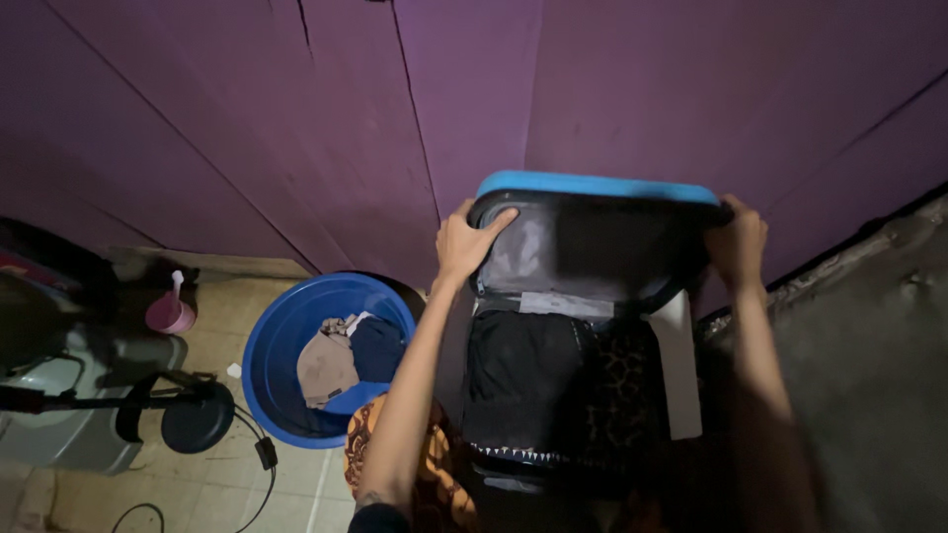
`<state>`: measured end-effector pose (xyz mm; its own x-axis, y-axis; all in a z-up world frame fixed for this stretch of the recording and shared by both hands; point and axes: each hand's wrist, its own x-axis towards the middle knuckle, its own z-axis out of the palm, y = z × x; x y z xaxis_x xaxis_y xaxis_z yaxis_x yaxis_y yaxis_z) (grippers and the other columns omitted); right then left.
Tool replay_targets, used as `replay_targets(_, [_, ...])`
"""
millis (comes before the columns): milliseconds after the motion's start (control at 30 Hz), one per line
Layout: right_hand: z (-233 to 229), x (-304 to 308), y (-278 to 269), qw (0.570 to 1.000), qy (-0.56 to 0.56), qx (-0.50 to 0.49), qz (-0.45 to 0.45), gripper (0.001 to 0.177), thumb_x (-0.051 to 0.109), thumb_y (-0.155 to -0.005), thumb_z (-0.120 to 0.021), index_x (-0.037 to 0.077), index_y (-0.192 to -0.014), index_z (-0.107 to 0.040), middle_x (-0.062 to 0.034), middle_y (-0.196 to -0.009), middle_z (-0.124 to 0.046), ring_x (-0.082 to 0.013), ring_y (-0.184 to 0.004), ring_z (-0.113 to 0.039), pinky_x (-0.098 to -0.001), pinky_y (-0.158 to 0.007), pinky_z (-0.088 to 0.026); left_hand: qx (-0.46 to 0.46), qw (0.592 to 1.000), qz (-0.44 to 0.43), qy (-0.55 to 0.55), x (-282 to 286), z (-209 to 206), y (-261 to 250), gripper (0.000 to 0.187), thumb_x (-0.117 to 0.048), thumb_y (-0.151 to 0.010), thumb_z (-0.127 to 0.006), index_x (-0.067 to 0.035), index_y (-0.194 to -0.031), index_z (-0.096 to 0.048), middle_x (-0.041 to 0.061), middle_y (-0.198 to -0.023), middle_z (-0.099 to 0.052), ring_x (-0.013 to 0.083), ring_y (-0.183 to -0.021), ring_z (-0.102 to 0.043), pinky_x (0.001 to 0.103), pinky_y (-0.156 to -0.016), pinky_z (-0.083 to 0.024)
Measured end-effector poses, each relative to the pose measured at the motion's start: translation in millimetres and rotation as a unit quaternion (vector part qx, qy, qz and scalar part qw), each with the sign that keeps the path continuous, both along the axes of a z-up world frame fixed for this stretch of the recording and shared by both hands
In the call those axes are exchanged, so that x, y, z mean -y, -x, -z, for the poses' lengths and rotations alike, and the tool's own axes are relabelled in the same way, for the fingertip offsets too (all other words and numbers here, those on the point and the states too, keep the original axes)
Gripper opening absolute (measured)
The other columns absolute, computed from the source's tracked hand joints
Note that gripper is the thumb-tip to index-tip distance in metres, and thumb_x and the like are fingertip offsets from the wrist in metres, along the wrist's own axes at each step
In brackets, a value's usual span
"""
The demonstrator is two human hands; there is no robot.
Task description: The person opens a small blue suitcase and places various toiletries, including bottles and small containers, into the zippered compartments inside the lid.
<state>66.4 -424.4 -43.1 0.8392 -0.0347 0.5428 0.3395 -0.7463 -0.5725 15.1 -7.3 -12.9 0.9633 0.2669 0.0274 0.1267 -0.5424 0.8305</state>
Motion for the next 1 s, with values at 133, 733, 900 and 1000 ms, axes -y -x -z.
replay_targets(133, [3.8, -5.7, 2.1, 0.998, -0.039, -0.015, 0.035, 0.023, 0.016, -0.098, -0.070, 0.001, -0.115, -0.073, -0.0264, -0.102, -0.072, -0.0445, -0.098, -0.072, -0.0484, -0.081, -0.054, 0.117, 0.992, 0.001, 0.049, -10.2, 29.1, -9.4, 0.088, -0.064, -0.072, -0.079, -0.003, -0.133, -0.060, 0.024, -0.121, -0.071, 0.0388, -0.116, -0.067, 0.046, -0.098, -0.051])
replay_targets(733, [147.0, -264.3, 93.0, 0.955, -0.109, -0.179, -0.209, 0.023, 0.013, -0.090, -0.067, 0.001, -0.109, -0.067, -0.0177, -0.102, -0.073, -0.0344, -0.094, -0.072, -0.0422, -0.085, -0.056, 0.255, 0.933, 0.063, 0.245, -25.0, 11.0, 16.2, 0.031, -0.003, -0.084, -0.081, 0.000, -0.114, -0.075, 0.010, -0.108, -0.070, 0.0166, -0.102, -0.070, 0.028, -0.087, -0.058])
replay_targets(900, [213.5, -308.6, 71.3, 0.982, -0.090, -0.144, -0.083, 0.018, 0.016, -0.095, -0.064, 0.002, -0.105, -0.069, -0.0227, -0.099, -0.070, -0.0421, -0.096, -0.068, -0.0489, -0.090, -0.052, 0.255, 0.938, 0.064, 0.224, -27.4, 4.5, 17.5, 0.024, -0.003, -0.088, -0.079, 0.001, -0.112, -0.077, 0.010, -0.102, -0.072, 0.0159, -0.097, -0.073, 0.027, -0.086, -0.061])
replay_targets(1000, [199.6, -325.8, 70.9, 0.989, -0.051, -0.140, -0.023, 0.020, 0.021, -0.094, -0.066, 0.001, -0.097, -0.070, -0.0258, -0.100, -0.069, -0.0465, -0.098, -0.065, -0.0524, -0.089, -0.051, 0.256, 0.938, 0.049, 0.228, -27.4, -1.6, 13.8, 0.023, -0.004, -0.088, -0.080, 0.001, -0.110, -0.078, 0.012, -0.102, -0.071, 0.0179, -0.093, -0.075, 0.029, -0.081, -0.059])
